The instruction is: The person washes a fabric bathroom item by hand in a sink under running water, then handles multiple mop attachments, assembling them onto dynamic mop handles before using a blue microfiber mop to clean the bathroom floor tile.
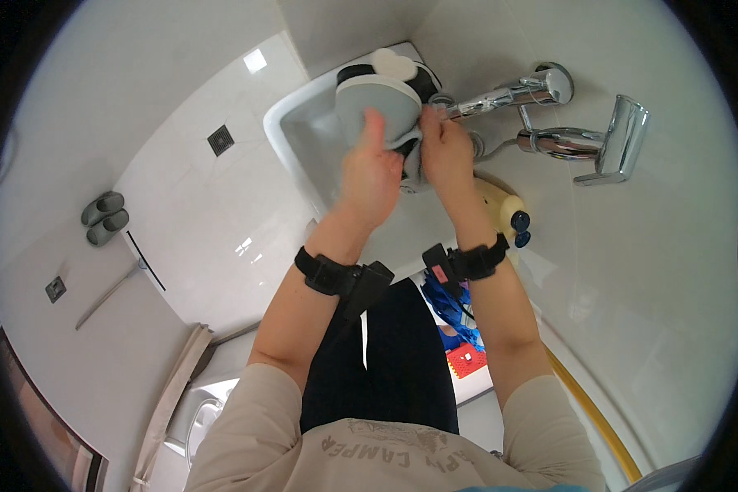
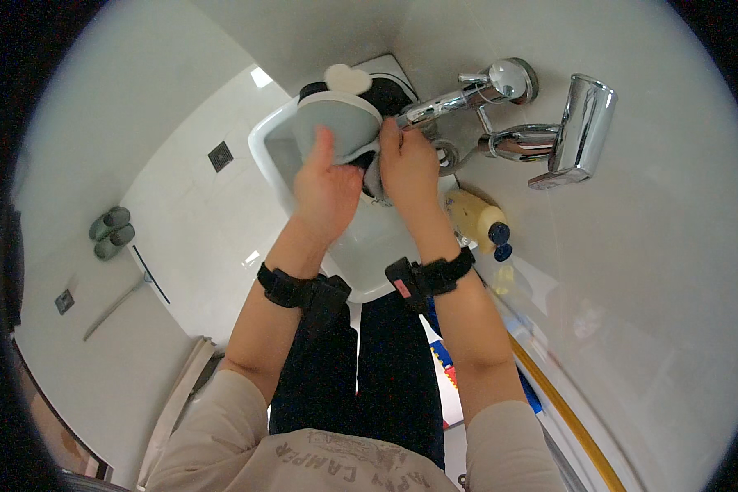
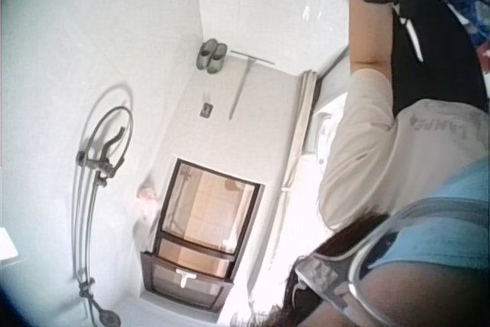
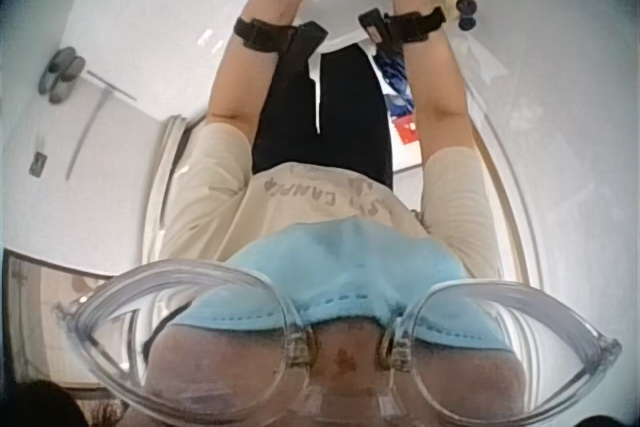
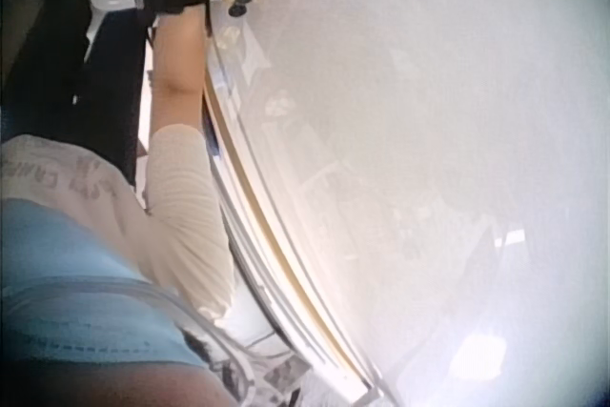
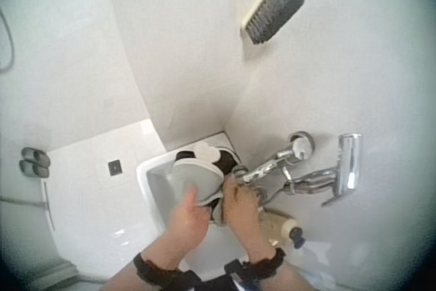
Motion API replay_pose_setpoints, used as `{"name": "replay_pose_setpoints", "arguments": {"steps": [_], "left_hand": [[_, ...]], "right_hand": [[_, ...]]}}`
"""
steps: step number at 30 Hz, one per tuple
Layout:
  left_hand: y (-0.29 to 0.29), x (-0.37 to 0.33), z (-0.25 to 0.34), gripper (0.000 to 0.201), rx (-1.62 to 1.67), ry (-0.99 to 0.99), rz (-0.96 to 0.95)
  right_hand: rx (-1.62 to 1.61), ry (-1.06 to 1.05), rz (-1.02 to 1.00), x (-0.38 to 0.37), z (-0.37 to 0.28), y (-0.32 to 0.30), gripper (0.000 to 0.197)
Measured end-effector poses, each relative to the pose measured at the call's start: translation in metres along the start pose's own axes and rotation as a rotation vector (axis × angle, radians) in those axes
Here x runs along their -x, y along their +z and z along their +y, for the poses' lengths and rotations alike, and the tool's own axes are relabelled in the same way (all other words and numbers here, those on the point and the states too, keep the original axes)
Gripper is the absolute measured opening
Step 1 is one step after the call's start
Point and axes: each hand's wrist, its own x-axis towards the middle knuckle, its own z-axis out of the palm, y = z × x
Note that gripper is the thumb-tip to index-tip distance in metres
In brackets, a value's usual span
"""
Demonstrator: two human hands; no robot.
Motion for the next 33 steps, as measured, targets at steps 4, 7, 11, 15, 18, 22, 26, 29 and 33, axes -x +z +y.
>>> {"name": "replay_pose_setpoints", "arguments": {"steps": [4,7,11,15,18,22,26,29,33], "left_hand": [[0.012,-0.013,0.021,0.039,0.09,0.173,-0.13],[0.018,-0.015,0.034,0.038,0.378,0.11,-0.178],[0.02,-0.023,0.034,0.038,0.498,0.085,-0.04],[0.013,-0.03,0.029,0.039,0.613,0.068,-0.07],[0.017,-0.033,0.021,0.04,0.541,0.107,-0.018],[0.021,-0.024,0.026,0.046,0.402,0.083,0.018],[0.023,-0.02,0.022,0.05,0.223,0.035,0.041],[0.027,-0.013,0.001,0.052,0.079,-0.043,0.004],[0.025,-0.008,0.005,0.052,0.07,0.0,-0.08]], "right_hand": [[-0.605,0.215,-0.186,0.02,0.018,-0.022,0.024],[-1.137,0.409,-0.351,0.02,0.028,-0.045,0.027],[-1.251,0.406,-0.288,0.019,0.036,-0.055,0.035],[-1.071,0.371,-0.093,0.022,0.018,-0.045,0.036],[-0.544,0.156,-0.014,0.025,-0.005,-0.043,0.031],[-0.15,-0.155,-0.261,0.033,-0.036,-0.04,0.031],[-0.143,-0.392,-0.203,0.028,-0.038,-0.026,0.033],[0.013,-0.274,0.127,0.003,-0.023,-0.009,0.043],[-0.184,0.08,0.091,0.012,-0.039,-0.002,0.055]]}}
